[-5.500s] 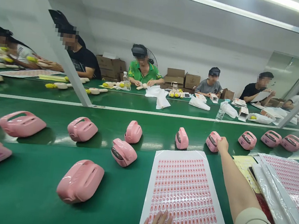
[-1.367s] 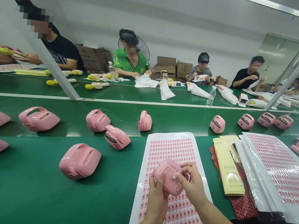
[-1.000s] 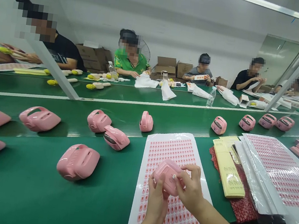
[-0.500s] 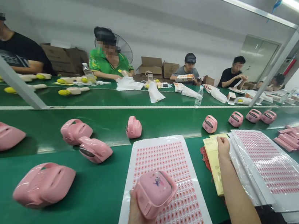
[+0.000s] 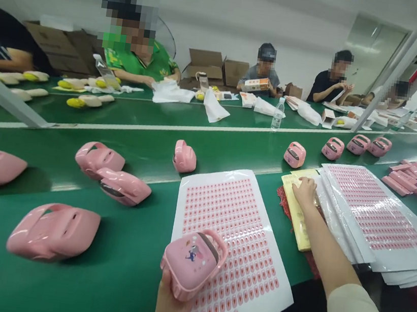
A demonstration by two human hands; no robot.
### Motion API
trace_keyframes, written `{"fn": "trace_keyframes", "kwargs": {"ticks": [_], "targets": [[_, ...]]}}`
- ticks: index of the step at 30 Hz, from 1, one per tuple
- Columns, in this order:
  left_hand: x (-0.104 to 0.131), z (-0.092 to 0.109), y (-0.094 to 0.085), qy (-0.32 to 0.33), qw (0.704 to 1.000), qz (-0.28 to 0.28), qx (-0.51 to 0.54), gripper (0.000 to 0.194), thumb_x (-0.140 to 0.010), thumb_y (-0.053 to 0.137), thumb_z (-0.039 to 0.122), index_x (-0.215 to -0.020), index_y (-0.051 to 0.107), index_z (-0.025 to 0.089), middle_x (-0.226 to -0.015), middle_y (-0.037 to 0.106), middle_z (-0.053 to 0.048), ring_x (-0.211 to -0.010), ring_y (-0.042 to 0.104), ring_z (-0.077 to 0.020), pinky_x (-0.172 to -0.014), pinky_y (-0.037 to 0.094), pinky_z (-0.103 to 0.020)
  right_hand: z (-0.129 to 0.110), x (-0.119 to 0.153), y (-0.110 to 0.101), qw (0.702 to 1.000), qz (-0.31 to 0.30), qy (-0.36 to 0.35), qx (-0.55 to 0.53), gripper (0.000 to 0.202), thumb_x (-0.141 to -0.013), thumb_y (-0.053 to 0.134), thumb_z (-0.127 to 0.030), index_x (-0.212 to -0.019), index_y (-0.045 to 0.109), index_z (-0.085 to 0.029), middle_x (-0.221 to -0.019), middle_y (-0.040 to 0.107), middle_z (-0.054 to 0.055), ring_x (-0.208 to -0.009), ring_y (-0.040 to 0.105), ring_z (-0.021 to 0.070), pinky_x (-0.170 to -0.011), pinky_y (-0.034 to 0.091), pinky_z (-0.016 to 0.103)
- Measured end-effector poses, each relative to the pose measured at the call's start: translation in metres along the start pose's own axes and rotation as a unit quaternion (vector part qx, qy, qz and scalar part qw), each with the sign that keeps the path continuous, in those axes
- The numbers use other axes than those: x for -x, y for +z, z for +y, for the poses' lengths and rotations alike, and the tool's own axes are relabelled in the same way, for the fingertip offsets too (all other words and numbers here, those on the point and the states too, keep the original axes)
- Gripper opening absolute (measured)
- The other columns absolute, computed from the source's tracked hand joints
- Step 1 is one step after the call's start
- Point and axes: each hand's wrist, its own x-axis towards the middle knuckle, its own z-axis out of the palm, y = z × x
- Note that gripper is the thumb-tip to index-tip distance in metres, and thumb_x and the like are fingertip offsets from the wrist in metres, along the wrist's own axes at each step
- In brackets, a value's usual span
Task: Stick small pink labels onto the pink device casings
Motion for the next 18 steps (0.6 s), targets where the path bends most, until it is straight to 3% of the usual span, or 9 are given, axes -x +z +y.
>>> {"fn": "trace_keyframes", "kwargs": {"ticks": [2,4,5,6,7,8,9,12,18], "targets": [[0.002,-0.001,0.007,0.014,1.000,0.025,0.005,0.048,-0.072,0.061,0.046,-0.118,0.052,0.037,-0.102,0.069,-0.002,-0.089,0.065,-0.0264,-0.066,0.057,-0.038,-0.007,0.039,0.000,0.995,-0.058,-0.074,-0.017,0.021,-0.073,0.057,-0.017,-0.093,0.060,-0.017,-0.107,0.053,0.013,-0.110,0.042,0.0305,-0.094,0.031,0.046],[0.005,-0.001,0.012,0.021,0.999,0.040,0.004,0.047,-0.071,0.059,0.050,-0.116,0.054,0.035,-0.103,0.068,-0.003,-0.092,0.063,-0.0267,-0.067,0.056,-0.038,-0.009,0.092,0.000,0.976,-0.154,-0.148,-0.046,0.019,-0.068,0.062,-0.017,-0.086,0.062,-0.023,-0.095,0.059,0.006,-0.099,0.050,0.0253,-0.090,0.038,0.041],[0.006,-0.001,0.014,0.026,0.999,0.041,0.002,0.047,-0.071,0.059,0.052,-0.115,0.055,0.034,-0.103,0.068,-0.003,-0.095,0.062,-0.0272,-0.069,0.055,-0.038,-0.008,0.120,0.000,0.955,-0.218,-0.190,-0.064,0.021,-0.065,0.064,-0.017,-0.085,0.064,-0.025,-0.090,0.061,0.003,-0.092,0.054,0.0230,-0.086,0.042,0.038],[0.007,-0.001,0.016,0.033,0.999,0.043,-0.001,0.047,-0.071,0.059,0.052,-0.114,0.056,0.033,-0.103,0.067,-0.004,-0.099,0.060,-0.0277,-0.072,0.054,-0.039,-0.006,0.149,-0.001,0.912,-0.308,-0.255,-0.089,0.027,-0.066,0.064,-0.017,-0.092,0.063,-0.025,-0.093,0.061,0.004,-0.090,0.055,0.0223,-0.083,0.044,0.038],[0.008,-0.001,0.018,0.039,0.998,0.047,-0.005,0.047,-0.071,0.059,0.053,-0.112,0.057,0.032,-0.104,0.067,-0.004,-0.102,0.058,-0.0281,-0.073,0.054,-0.039,-0.003,0.175,-0.001,0.878,-0.363,-0.295,-0.102,0.032,-0.066,0.064,-0.018,-0.098,0.063,-0.025,-0.097,0.061,0.005,-0.092,0.055,0.0223,-0.083,0.045,0.038],[0.009,-0.001,0.019,0.041,0.998,0.053,-0.011,0.046,-0.070,0.059,0.054,-0.111,0.059,0.031,-0.105,0.066,-0.004,-0.104,0.057,-0.0286,-0.073,0.054,-0.038,0.001,0.198,-0.001,0.863,-0.384,-0.313,-0.102,0.036,-0.065,0.067,-0.019,-0.101,0.062,-0.026,-0.100,0.061,0.006,-0.094,0.054,0.0235,-0.083,0.045,0.039],[0.010,-0.001,0.021,0.040,0.997,0.060,-0.018,0.046,-0.070,0.059,0.055,-0.109,0.059,0.030,-0.106,0.066,-0.005,-0.105,0.056,-0.0290,-0.072,0.054,-0.038,0.005,0.217,0.000,0.855,-0.392,-0.327,-0.095,0.040,-0.064,0.069,-0.020,-0.102,0.062,-0.026,-0.105,0.060,0.008,-0.098,0.053,0.0257,-0.085,0.044,0.042],[0.011,-0.001,0.024,0.034,0.996,0.070,-0.032,0.047,-0.069,0.059,0.057,-0.107,0.060,0.029,-0.110,0.064,-0.005,-0.105,0.054,-0.0298,-0.068,0.054,-0.039,0.016,0.251,0.005,0.874,-0.345,-0.334,-0.067,0.036,-0.064,0.070,-0.016,-0.099,0.064,-0.027,-0.114,0.059,0.009,-0.108,0.049,0.0300,-0.089,0.040,0.049],[0.010,-0.002,0.026,0.038,0.997,0.050,-0.037,0.051,-0.068,0.059,0.058,-0.108,0.060,0.027,-0.113,0.061,-0.007,-0.111,0.050,-0.0317,-0.068,0.054,-0.039,0.030,0.258,0.020,0.886,-0.282,-0.361,-0.072,0.028,-0.080,0.054,-0.015,-0.097,0.064,-0.035,-0.109,0.064,0.003,-0.101,0.054,0.0246,-0.091,0.037,0.052]]}}
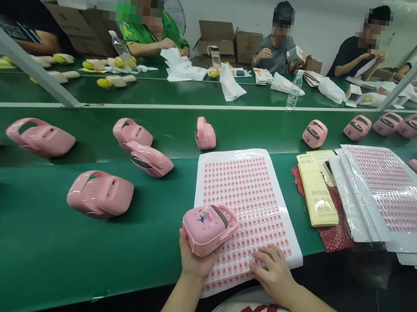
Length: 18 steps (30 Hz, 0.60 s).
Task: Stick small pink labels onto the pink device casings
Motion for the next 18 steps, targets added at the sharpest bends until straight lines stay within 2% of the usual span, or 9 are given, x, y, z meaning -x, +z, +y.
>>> {"fn": "trace_keyframes", "kwargs": {"ticks": [5,7,9,11,13,16,18], "targets": [[-0.001,-0.002,-0.002,0.007,1.000,-0.009,0.016,0.045,-0.068,0.059,0.057,-0.105,0.060,0.031,-0.115,0.060,-0.005,-0.111,0.050,-0.0313,-0.069,0.054,-0.040,0.004,0.009,0.008,1.000,-0.008,-0.024,-0.016,0.028,-0.081,0.050,-0.014,-0.092,0.065,-0.035,-0.101,0.066,0.002,-0.092,0.055,0.0228,-0.084,0.041,0.049],[-0.002,-0.003,-0.003,0.012,0.999,-0.018,0.024,0.048,-0.067,0.060,0.058,-0.106,0.059,0.031,-0.117,0.059,-0.005,-0.114,0.048,-0.0316,-0.071,0.053,-0.040,0.000,0.009,0.008,0.999,0.004,-0.001,-0.043,0.021,-0.079,0.052,-0.015,-0.079,0.066,-0.030,-0.095,0.064,0.004,-0.091,0.054,0.0239,-0.080,0.042,0.047],[-0.002,-0.005,-0.002,0.021,0.999,-0.023,0.029,0.053,-0.065,0.061,0.059,-0.109,0.057,0.031,-0.118,0.058,-0.006,-0.116,0.046,-0.0321,-0.073,0.053,-0.039,-0.008,0.002,0.002,0.991,0.023,0.053,-0.120,0.012,-0.075,0.058,-0.019,-0.067,0.064,-0.026,-0.091,0.061,0.006,-0.088,0.054,0.0240,-0.078,0.043,0.046],[-0.002,-0.009,0.001,0.030,0.999,-0.020,0.037,0.056,-0.063,0.062,0.061,-0.112,0.055,0.032,-0.118,0.058,-0.006,-0.117,0.045,-0.0321,-0.074,0.052,-0.040,-0.017,-0.014,-0.007,0.960,0.057,0.132,-0.241,0.010,-0.071,0.065,-0.026,-0.062,0.060,-0.023,-0.092,0.058,0.006,-0.091,0.054,0.0241,-0.080,0.043,0.046],[-0.001,-0.014,0.007,0.024,0.998,-0.021,0.059,0.056,-0.064,0.060,0.062,-0.111,0.055,0.033,-0.116,0.059,-0.006,-0.116,0.047,-0.0301,-0.077,0.051,-0.039,-0.026,-0.037,-0.017,0.906,0.110,0.199,-0.358,0.019,-0.068,0.068,-0.035,-0.060,0.058,-0.022,-0.100,0.055,0.007,-0.100,0.052,0.0259,-0.086,0.041,0.046],[0.003,-0.022,0.017,-0.035,0.992,-0.044,0.113,0.055,-0.065,0.058,0.063,-0.107,0.058,0.027,-0.110,0.062,-0.006,-0.105,0.055,-0.0246,-0.079,0.051,-0.033,-0.040,-0.073,-0.023,0.841,0.186,0.223,-0.456,0.025,-0.064,0.070,-0.043,-0.059,0.057,-0.021,-0.112,0.052,0.008,-0.115,0.044,0.0275,-0.097,0.032,0.047],[0.007,-0.027,0.024,-0.075,0.984,-0.061,0.147,0.056,-0.065,0.059,0.062,-0.105,0.059,0.023,-0.106,0.064,-0.007,-0.099,0.059,-0.0214,-0.076,0.051,-0.027,-0.048,-0.089,-0.021,0.826,0.218,0.221,-0.470,0.025,-0.062,0.072,-0.043,-0.058,0.058,-0.021,-0.114,0.051,0.007,-0.118,0.042,0.0275,-0.101,0.027,0.047]]}}
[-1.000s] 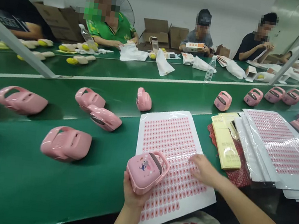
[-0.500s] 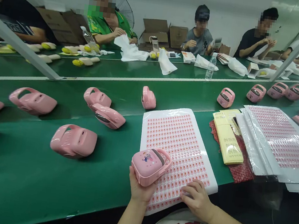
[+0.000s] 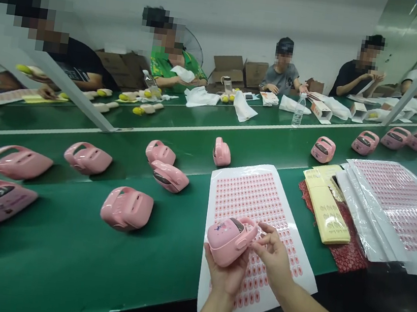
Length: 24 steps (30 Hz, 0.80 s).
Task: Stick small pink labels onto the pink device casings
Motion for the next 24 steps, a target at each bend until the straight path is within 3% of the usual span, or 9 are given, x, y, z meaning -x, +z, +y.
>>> {"fn": "trace_keyframes", "kwargs": {"ticks": [6,11,14,17,20,22,24], "targets": [[0.003,-0.009,0.008,-0.036,0.996,-0.005,0.087,0.051,-0.073,0.051,0.058,-0.103,0.062,0.019,-0.104,0.066,-0.010,-0.093,0.062,-0.0188,-0.073,0.051,-0.022,0.002,0.003,0.021,0.998,0.048,-0.032,0.031,0.023,-0.064,0.070,-0.035,-0.055,0.055,-0.021,-0.115,0.050,0.008,-0.117,0.042,0.0261,-0.101,0.029,0.046],[0.002,-0.011,0.002,-0.042,0.988,-0.088,0.117,0.045,-0.077,0.049,0.047,-0.103,0.063,0.014,-0.104,0.067,-0.013,-0.094,0.063,-0.0188,-0.078,0.050,-0.023,0.004,0.003,0.021,0.995,0.065,-0.046,0.062,0.021,-0.069,0.065,-0.030,-0.057,0.051,-0.021,-0.115,0.051,0.009,-0.118,0.041,0.0246,-0.097,0.034,0.044],[0.002,-0.012,0.001,-0.056,0.981,-0.127,0.136,0.046,-0.077,0.048,0.046,-0.107,0.061,0.013,-0.110,0.065,-0.013,-0.099,0.061,-0.0189,-0.082,0.048,-0.022,0.007,0.002,0.022,0.985,0.081,-0.100,0.116,0.019,-0.073,0.062,-0.026,-0.058,0.052,-0.020,-0.110,0.052,0.008,-0.112,0.046,0.0238,-0.092,0.039,0.043],[0.002,-0.012,0.001,-0.071,0.976,-0.149,0.143,0.048,-0.077,0.049,0.045,-0.113,0.057,0.014,-0.114,0.063,-0.012,-0.107,0.056,-0.0183,-0.086,0.046,-0.020,0.007,0.001,0.021,0.944,0.094,-0.235,0.211,0.017,-0.076,0.059,-0.020,-0.061,0.052,-0.021,-0.102,0.054,0.007,-0.100,0.051,0.0214,-0.083,0.043,0.039],[0.003,-0.012,0.001,-0.091,0.973,-0.174,0.123,0.057,-0.076,0.050,0.041,-0.125,0.047,0.012,-0.114,0.062,-0.012,-0.106,0.056,-0.0163,-0.087,0.044,-0.018,0.004,-0.001,0.016,0.860,0.081,-0.393,0.316,0.013,-0.078,0.057,-0.016,-0.067,0.053,-0.021,-0.093,0.055,0.004,-0.087,0.050,0.0190,-0.074,0.043,0.037],[0.004,-0.012,0.002,-0.098,0.971,-0.185,0.112,0.061,-0.076,0.050,0.040,-0.129,0.041,0.012,-0.111,0.063,-0.012,-0.102,0.058,-0.0153,-0.085,0.045,-0.017,0.001,-0.002,0.013,0.815,0.065,-0.448,0.361,0.011,-0.079,0.055,-0.015,-0.071,0.053,-0.021,-0.090,0.055,0.004,-0.083,0.049,0.0188,-0.072,0.042,0.037],[0.005,-0.012,0.001,-0.099,0.972,-0.177,0.118,0.061,-0.076,0.048,0.041,-0.129,0.041,0.013,-0.106,0.065,-0.011,-0.099,0.060,-0.0144,-0.082,0.046,-0.016,0.000,-0.003,0.010,0.803,0.051,-0.459,0.378,0.007,-0.079,0.056,-0.017,-0.075,0.052,-0.021,-0.090,0.055,0.005,-0.084,0.049,0.0195,-0.072,0.042,0.037]]}}
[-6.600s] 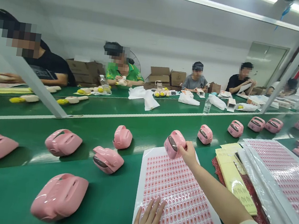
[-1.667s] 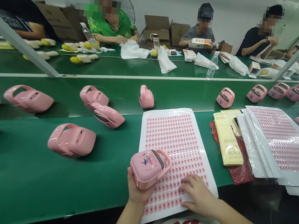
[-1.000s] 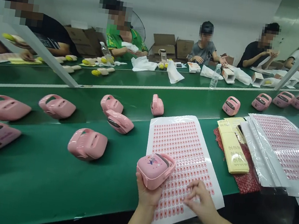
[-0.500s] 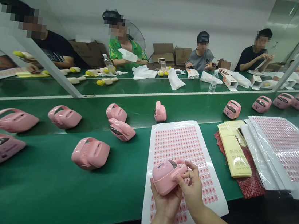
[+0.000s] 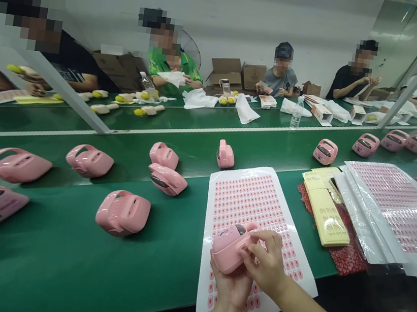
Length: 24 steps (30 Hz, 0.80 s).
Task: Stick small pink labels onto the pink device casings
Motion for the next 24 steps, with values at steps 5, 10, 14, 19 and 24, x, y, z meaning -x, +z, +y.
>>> {"fn": "trace_keyframes", "kwargs": {"ticks": [5,10,14,19,24], "targets": [[0.001,-0.004,-0.005,0.031,0.999,0.037,-0.012,0.048,-0.077,0.048,0.043,-0.112,0.058,0.012,-0.096,0.068,-0.010,-0.096,0.062,-0.0171,-0.090,0.045,-0.023,-0.002,0.004,0.002,0.992,-0.035,0.103,-0.059,0.033,-0.076,0.059,-0.030,-0.105,0.046,-0.021,-0.106,0.050,0.009,-0.100,0.046,0.0244,-0.083,0.043,0.044],[0.003,-0.004,-0.011,0.019,0.999,0.011,-0.043,0.051,-0.074,0.053,0.046,-0.109,0.059,0.010,-0.111,0.064,-0.014,-0.110,0.055,-0.0218,-0.096,0.039,-0.026,-0.003,0.009,0.010,0.957,-0.061,0.244,-0.144,0.033,-0.083,0.048,-0.027,-0.115,0.041,-0.023,-0.116,0.044,0.010,-0.112,0.042,0.0237,-0.093,0.041,0.044],[0.005,0.002,-0.010,0.014,0.998,-0.017,-0.054,0.045,-0.080,0.047,0.043,-0.116,0.056,0.016,-0.121,0.059,-0.009,-0.113,0.053,-0.0190,-0.094,0.041,-0.025,0.008,0.021,0.006,0.951,-0.046,0.258,-0.167,0.026,-0.087,0.039,-0.024,-0.114,0.040,-0.026,-0.110,0.047,0.008,-0.104,0.048,0.0207,-0.082,0.048,0.038],[0.005,0.017,-0.002,0.071,0.993,-0.028,-0.095,0.038,-0.086,0.040,0.038,-0.120,0.051,0.026,-0.125,0.057,-0.002,-0.113,0.053,-0.0184,-0.096,0.041,-0.033,0.023,0.068,-0.027,0.972,-0.188,0.110,-0.091,0.036,-0.084,0.047,-0.026,-0.119,0.042,-0.022,-0.103,0.057,0.009,-0.093,0.055,0.0217,-0.078,0.049,0.037],[0.001,0.027,-0.007,0.100,0.991,-0.028,-0.079,0.046,-0.083,0.044,0.043,-0.124,0.047,0.023,-0.119,0.061,-0.005,-0.119,0.047,-0.0221,-0.097,0.041,-0.035,0.032,0.105,-0.045,0.958,-0.268,-0.092,0.031,0.027,-0.083,0.053,-0.022,-0.110,0.057,-0.023,-0.106,0.065,0.007,-0.105,0.054,0.0232,-0.084,0.045,0.038]]}}
